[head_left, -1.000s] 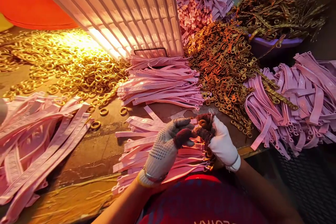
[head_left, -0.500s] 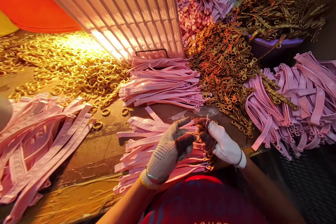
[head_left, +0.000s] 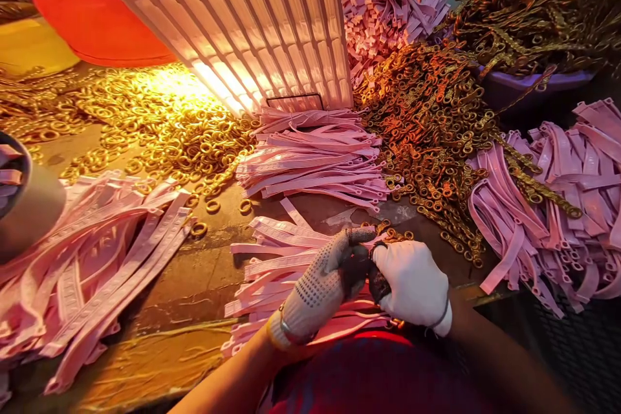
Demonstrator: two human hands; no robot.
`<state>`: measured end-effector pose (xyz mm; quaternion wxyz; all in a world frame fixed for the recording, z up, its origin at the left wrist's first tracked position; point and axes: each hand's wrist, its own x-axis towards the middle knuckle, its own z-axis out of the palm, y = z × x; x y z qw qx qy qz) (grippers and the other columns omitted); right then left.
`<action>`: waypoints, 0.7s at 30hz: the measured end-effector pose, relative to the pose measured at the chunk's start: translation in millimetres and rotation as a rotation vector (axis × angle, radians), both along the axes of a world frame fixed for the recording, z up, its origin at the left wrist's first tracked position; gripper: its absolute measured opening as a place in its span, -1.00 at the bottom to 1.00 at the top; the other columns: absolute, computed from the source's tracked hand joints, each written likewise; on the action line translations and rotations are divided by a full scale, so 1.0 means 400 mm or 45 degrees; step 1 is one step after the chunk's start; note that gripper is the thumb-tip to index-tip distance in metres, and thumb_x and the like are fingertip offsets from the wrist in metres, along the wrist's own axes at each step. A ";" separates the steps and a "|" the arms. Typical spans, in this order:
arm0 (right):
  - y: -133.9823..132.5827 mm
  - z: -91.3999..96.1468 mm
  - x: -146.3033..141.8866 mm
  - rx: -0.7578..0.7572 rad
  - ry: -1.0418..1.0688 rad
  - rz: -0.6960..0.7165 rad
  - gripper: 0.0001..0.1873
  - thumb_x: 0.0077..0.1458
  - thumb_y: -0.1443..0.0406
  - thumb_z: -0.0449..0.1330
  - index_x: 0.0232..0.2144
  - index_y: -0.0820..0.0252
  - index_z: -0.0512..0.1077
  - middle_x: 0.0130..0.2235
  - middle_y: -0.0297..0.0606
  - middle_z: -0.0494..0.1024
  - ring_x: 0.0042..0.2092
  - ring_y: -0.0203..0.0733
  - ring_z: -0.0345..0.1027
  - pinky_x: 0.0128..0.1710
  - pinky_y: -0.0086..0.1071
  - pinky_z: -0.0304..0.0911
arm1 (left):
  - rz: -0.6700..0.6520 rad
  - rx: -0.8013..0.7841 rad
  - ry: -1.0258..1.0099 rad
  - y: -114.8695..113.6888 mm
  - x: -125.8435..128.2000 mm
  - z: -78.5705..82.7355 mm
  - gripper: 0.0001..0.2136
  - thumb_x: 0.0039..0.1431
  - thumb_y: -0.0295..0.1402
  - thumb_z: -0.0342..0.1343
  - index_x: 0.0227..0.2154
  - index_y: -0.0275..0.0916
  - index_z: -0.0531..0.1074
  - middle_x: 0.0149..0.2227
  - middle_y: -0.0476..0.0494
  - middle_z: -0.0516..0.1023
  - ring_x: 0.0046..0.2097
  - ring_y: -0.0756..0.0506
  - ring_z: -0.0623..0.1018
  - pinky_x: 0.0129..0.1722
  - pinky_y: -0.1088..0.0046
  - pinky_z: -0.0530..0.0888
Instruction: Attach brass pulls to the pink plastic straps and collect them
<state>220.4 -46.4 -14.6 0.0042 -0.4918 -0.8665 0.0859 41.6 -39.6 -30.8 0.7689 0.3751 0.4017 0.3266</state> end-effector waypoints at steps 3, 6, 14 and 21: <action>-0.003 -0.014 -0.010 0.114 0.034 -0.043 -0.91 -0.03 0.27 0.17 -0.40 0.15 0.40 -0.45 -0.20 0.50 -0.41 -0.05 0.39 -0.40 -0.23 0.02 | 0.032 -0.141 -0.020 0.015 -0.002 0.003 -0.63 0.24 -0.20 0.26 0.05 -0.19 0.38 -0.31 -0.02 0.41 -0.45 0.12 0.28 -0.48 0.62 0.22; -0.001 -0.016 -0.009 0.068 0.133 -0.054 -0.93 0.02 0.28 0.15 -0.41 0.17 0.40 -0.46 -0.22 0.49 -0.42 -0.09 0.38 -0.40 -0.25 0.01 | 0.028 -0.124 0.051 0.034 -0.007 0.017 -0.62 0.23 -0.18 0.26 0.01 -0.23 0.38 -0.42 0.03 0.35 -0.50 0.12 0.24 -0.55 0.63 0.16; 0.026 0.005 0.012 -0.263 0.555 -0.202 -0.80 0.31 0.22 0.09 -0.30 0.19 0.42 -0.41 -0.23 0.54 -0.42 -0.19 0.34 -0.40 -0.36 0.05 | -0.027 -0.010 0.163 0.080 -0.002 0.068 -0.69 0.27 -0.17 0.16 -0.06 -0.28 0.41 -0.54 0.07 0.25 -0.57 0.09 0.18 -0.62 0.60 0.11; 0.056 -0.052 0.032 -0.250 1.027 -0.501 -0.87 0.24 0.36 0.07 -0.29 0.16 0.44 -0.43 -0.27 0.52 -0.34 -0.18 0.37 -0.30 -0.41 0.27 | -0.043 1.133 0.959 0.382 0.058 0.026 -0.71 0.32 -0.36 0.00 -0.01 -0.35 0.49 -0.15 -0.26 0.59 -0.13 -0.15 0.56 -0.09 0.30 0.52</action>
